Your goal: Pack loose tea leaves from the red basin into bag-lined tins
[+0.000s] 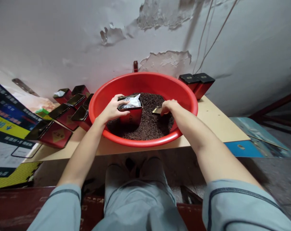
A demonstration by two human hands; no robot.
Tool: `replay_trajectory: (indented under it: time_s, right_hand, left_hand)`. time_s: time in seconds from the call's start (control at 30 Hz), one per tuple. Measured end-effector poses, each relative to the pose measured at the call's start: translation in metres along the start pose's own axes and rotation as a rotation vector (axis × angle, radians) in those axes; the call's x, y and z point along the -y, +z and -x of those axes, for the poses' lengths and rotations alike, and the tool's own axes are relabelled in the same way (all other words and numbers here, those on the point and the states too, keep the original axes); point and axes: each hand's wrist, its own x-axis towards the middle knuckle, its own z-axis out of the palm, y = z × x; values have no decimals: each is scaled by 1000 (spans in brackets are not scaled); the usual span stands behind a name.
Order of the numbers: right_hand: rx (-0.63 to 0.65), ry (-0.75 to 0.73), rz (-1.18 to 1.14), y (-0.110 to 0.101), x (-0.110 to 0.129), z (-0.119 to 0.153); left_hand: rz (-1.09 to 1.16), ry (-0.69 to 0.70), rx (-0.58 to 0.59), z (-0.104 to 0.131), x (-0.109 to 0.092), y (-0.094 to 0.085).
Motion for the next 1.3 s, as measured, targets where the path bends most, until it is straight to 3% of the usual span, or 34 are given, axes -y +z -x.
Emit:
replay_trajectory:
  time_s: [0.07,0.2,0.33,0.47,0.57,0.67,0.77,0.83,1.0,1.13,1.3]
  right_hand:
    - [4,54,156,-15,11,-12]
    - [-116,-123,252,-27,33,-11]
    - [47,-196,266,-26,55,-3]
    - [41,-136,180,-24,60,-10]
    - [-15,-64,-76,-27,47,-22]
    - [-94,-37,-595,-32,33,-28]
    - [-158,-120,-1053,-36,34,-19]
    - [-211,-246,-1137,-37,41,-6]
    - [-167,-561,-911,-42,66,18]
    - [-253,-595,-762,-48,83,12]
    - [-313,-686,-688,-50,101,-4]
  left_hand:
    - [3,4,1,0,0,0]
    - [4,14,-10,0,0,1]
    - [1,8,-7,0,-1,0]
    - [-5,-3,12,0,-3,-1]
    - [-1,-13,17,0,-4,-2]
    - [4,-12,18,0,-4,-2]
    - [3,-6,19,0,-2,-1]
    - [4,-1,16,0,-2,-1]
    - [24,20,12,-1,0,0]
    - [72,-2,-1,-2,3,2]
    - [342,-88,-23,3,13,5]
